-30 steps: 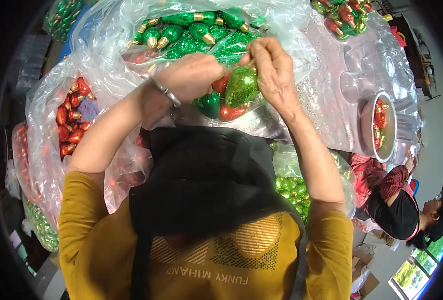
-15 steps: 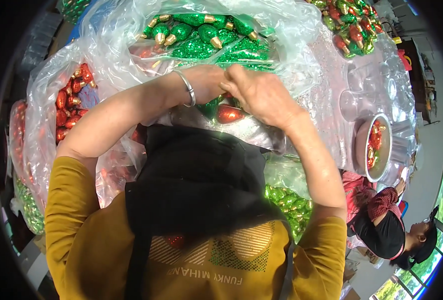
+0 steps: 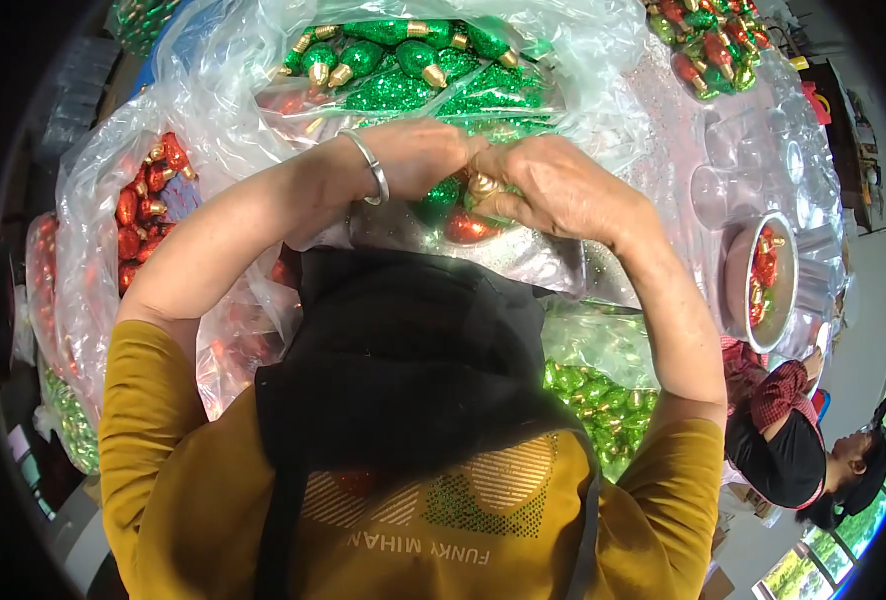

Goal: Sorting and packaging small tree-shaped green and red ornaments on a plastic-covered table.

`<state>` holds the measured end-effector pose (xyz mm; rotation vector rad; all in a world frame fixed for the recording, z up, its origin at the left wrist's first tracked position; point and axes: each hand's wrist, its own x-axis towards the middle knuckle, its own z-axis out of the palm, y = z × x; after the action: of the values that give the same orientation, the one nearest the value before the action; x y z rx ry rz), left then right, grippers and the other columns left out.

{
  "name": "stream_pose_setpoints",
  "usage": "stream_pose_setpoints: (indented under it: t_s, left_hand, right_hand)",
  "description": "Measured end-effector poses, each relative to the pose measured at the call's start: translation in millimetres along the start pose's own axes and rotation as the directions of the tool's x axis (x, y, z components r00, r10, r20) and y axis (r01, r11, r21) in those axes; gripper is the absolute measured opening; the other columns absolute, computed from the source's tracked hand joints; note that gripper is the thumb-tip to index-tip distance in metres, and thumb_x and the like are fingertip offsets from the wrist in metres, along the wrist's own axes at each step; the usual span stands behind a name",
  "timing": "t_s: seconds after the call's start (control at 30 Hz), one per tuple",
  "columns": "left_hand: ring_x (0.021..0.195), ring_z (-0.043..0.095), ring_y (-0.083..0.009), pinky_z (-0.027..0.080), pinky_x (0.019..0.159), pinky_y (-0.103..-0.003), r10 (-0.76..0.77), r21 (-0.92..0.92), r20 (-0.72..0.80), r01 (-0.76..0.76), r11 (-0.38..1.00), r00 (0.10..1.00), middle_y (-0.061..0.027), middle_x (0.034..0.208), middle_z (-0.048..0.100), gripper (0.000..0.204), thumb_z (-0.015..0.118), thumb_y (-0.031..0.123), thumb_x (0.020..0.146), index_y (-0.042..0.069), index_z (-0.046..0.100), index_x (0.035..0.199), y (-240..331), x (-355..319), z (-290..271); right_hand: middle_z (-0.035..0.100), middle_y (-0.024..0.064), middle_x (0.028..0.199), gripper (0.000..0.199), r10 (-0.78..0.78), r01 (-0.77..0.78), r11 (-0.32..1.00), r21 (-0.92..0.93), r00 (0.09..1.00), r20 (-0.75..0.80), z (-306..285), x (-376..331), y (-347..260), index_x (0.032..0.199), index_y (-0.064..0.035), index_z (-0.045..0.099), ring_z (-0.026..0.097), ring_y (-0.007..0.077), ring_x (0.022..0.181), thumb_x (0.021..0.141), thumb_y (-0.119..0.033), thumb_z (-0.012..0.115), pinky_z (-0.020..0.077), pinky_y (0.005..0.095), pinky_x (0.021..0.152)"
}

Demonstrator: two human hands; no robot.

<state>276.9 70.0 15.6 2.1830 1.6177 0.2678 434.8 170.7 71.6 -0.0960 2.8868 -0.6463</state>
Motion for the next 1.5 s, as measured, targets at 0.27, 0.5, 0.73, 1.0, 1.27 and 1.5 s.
stream_pose_setpoints:
  t_s: [0.27, 0.5, 0.73, 1.0, 1.27, 1.5]
  left_hand:
    - [0.089, 0.063, -0.0327, 0.051, 0.076, -0.040, 0.044, 0.124, 0.083, -0.054, 0.991, 0.996, -0.0180, 0.089, 0.065, 0.013, 0.056, 0.008, 0.077, 0.002, 0.067, 0.082, -1, 13, -1]
    - [0.084, 0.062, -0.0334, 0.049, 0.073, -0.040, 0.023, 0.059, 0.162, -0.033, 0.998, 0.987, -0.0182, 0.083, 0.064, 0.013, 0.053, 0.006, 0.076, 0.001, 0.065, 0.080, 8, 14, -13]
    - [0.082, 0.062, -0.0330, 0.049, 0.069, -0.039, 0.086, -0.019, 0.018, -0.086, 0.996, 0.996, -0.0177, 0.083, 0.064, 0.015, 0.052, 0.007, 0.077, 0.001, 0.063, 0.085, 1, 20, 8]
    - [0.071, 0.059, -0.0288, 0.050, 0.061, -0.037, 0.138, 0.024, -0.726, -0.176, 0.984, 0.673, -0.0143, 0.080, 0.057, 0.013, 0.051, 0.007, 0.080, 0.001, 0.059, 0.089, 18, -35, -16]
    - [0.086, 0.057, -0.0326, 0.045, 0.084, -0.039, -0.011, 0.064, -0.209, 0.025, 0.998, 0.978, -0.0156, 0.091, 0.059, 0.019, 0.068, 0.015, 0.076, 0.002, 0.061, 0.088, 34, -33, 1]
    - [0.100, 0.055, -0.0290, 0.042, 0.090, -0.037, 0.217, 0.182, -0.473, -0.147, 0.972, 0.854, -0.0124, 0.106, 0.056, 0.024, 0.075, 0.011, 0.068, 0.001, 0.061, 0.085, 12, -55, 2]
  right_hand:
    - [0.059, 0.0182, 0.075, 0.020, -0.016, 0.035, 0.990, -0.136, 0.991, 0.136, 16, 13, 10, 0.082, 0.0008, 0.057, 0.060, 0.0361, 0.077, 0.079, -0.018, 0.063, 0.0468, 0.0441, 0.064]
    - [0.059, 0.0195, 0.074, 0.016, 0.022, -0.025, 1.000, 0.013, 0.970, 0.241, 34, 15, 13, 0.080, 0.0011, 0.057, 0.059, 0.0366, 0.076, 0.079, -0.014, 0.061, 0.0470, 0.0443, 0.066]
    - [0.056, 0.0223, 0.073, 0.012, -0.012, 0.003, 0.998, 0.057, 0.985, 0.171, 32, 6, 9, 0.084, 0.0031, 0.055, 0.056, 0.0400, 0.077, 0.080, -0.008, 0.057, 0.0455, 0.0454, 0.067]
    - [0.058, 0.0228, 0.076, 0.007, 0.263, -0.238, 0.964, 0.115, 0.908, -0.325, 10, -10, -12, 0.077, 0.0022, 0.058, 0.060, 0.0381, 0.079, 0.076, -0.003, 0.053, 0.0484, 0.0429, 0.067]
    - [0.060, 0.0244, 0.073, 0.011, 0.315, -0.323, 0.944, -0.070, 0.944, -0.101, 51, 20, 3, 0.083, 0.0061, 0.054, 0.060, 0.0405, 0.074, 0.078, -0.004, 0.052, 0.0476, 0.0472, 0.065]
    - [0.059, 0.0237, 0.070, 0.014, 0.189, -0.232, 0.971, -0.054, 0.889, -0.417, 59, 16, 0, 0.083, 0.0053, 0.056, 0.061, 0.0398, 0.071, 0.083, -0.008, 0.050, 0.0476, 0.0472, 0.063]
